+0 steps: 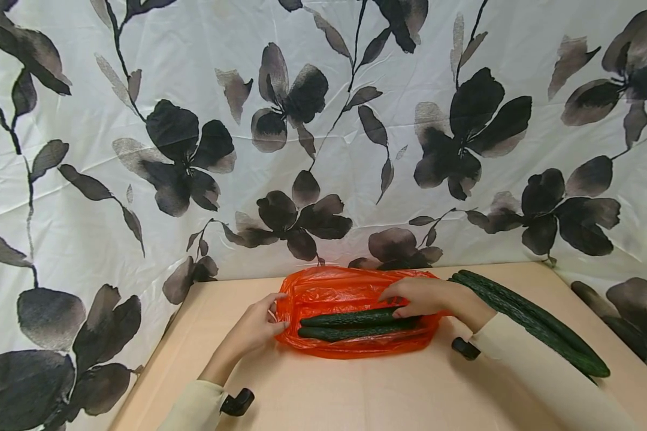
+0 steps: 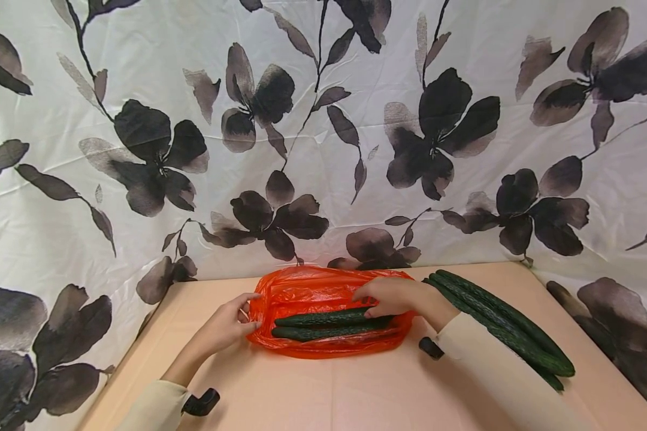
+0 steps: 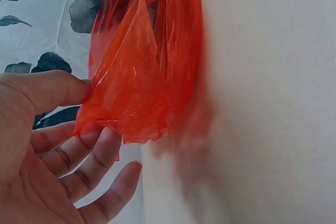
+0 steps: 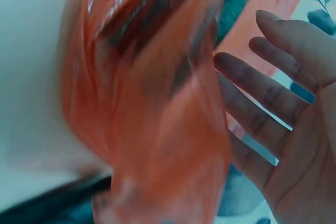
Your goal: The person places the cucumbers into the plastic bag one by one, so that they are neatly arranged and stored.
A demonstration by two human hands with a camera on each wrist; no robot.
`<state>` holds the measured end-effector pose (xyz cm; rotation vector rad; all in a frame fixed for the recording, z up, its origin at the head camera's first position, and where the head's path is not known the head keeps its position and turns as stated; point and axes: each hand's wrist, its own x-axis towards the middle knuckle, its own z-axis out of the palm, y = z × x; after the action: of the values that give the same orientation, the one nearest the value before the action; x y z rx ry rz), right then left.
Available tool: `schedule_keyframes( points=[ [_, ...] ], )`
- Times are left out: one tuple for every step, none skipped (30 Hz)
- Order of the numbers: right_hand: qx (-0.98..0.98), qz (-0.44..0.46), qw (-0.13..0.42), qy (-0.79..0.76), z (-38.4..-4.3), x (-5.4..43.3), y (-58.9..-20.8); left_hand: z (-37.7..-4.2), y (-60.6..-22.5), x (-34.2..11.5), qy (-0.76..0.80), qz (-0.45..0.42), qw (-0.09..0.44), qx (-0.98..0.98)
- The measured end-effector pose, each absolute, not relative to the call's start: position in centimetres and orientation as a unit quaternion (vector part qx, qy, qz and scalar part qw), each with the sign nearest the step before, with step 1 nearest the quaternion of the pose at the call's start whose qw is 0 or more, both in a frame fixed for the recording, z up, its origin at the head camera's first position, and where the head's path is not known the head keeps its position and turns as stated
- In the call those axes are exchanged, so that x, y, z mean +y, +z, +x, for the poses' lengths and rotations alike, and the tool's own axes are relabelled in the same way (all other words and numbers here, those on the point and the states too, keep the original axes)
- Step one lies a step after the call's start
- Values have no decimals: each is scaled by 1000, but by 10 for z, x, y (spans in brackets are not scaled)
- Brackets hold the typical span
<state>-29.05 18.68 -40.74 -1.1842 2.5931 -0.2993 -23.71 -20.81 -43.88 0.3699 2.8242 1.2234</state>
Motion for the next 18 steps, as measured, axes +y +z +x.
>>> schedule_keyframes(
  points=[
    [896, -409, 134, -109, -290, 190, -405, -237, -439, -208, 395, 118, 20, 911],
    [896, -409, 131, -112, -290, 194, -403, -237, -439, -208, 395, 116, 20, 911],
    [896, -410, 128, -113, -290, 198, -401, -237, -439, -207, 395, 115, 20, 911],
    [896, -409, 125, -116, -290, 201, -399, -237, -439, -207, 395, 114, 20, 911],
    [896, -410, 124, -120, -290, 205, -398, -237, -439, -207, 395, 113, 20, 912],
    [895, -410, 124, -126, -290, 209, -396, -237, -439, -207, 394, 112, 19, 912],
    [895, -408, 125, -130, -289, 213, -396, -237, -439, -207, 394, 113, 19, 912],
    [895, -405, 128, -136, -289, 217, -395, -237, -439, -207, 394, 113, 18, 912],
    [895, -403, 128, -142, -289, 221, -394, -237, -439, -207, 394, 114, 18, 912],
    [894, -402, 129, -149, -288, 225, -394, -238, -439, -207, 394, 114, 17, 912],
    [893, -403, 130, -155, -288, 228, -393, -238, -439, -206, 394, 114, 16, 912],
    [892, -402, 130, -160, -288, 232, -393, -238, -439, -206, 394, 115, 16, 912],
    [892, -399, 132, -165, -287, 236, -392, -238, -439, -206, 394, 114, 15, 912],
    [891, -399, 131, -170, -287, 239, -392, -239, -439, -206, 394, 114, 15, 912],
    [890, -400, 131, -174, -287, 243, -391, -239, -440, -206, 393, 114, 15, 912],
    [889, -400, 132, -181, -286, 246, -390, -239, -440, -206, 394, 114, 15, 912],
    [888, -398, 134, -188, -286, 249, -390, -239, -440, -206, 393, 114, 15, 912],
    [887, -397, 135, -195, -286, 252, -389, -240, -440, -205, 393, 114, 15, 912]
  ],
)
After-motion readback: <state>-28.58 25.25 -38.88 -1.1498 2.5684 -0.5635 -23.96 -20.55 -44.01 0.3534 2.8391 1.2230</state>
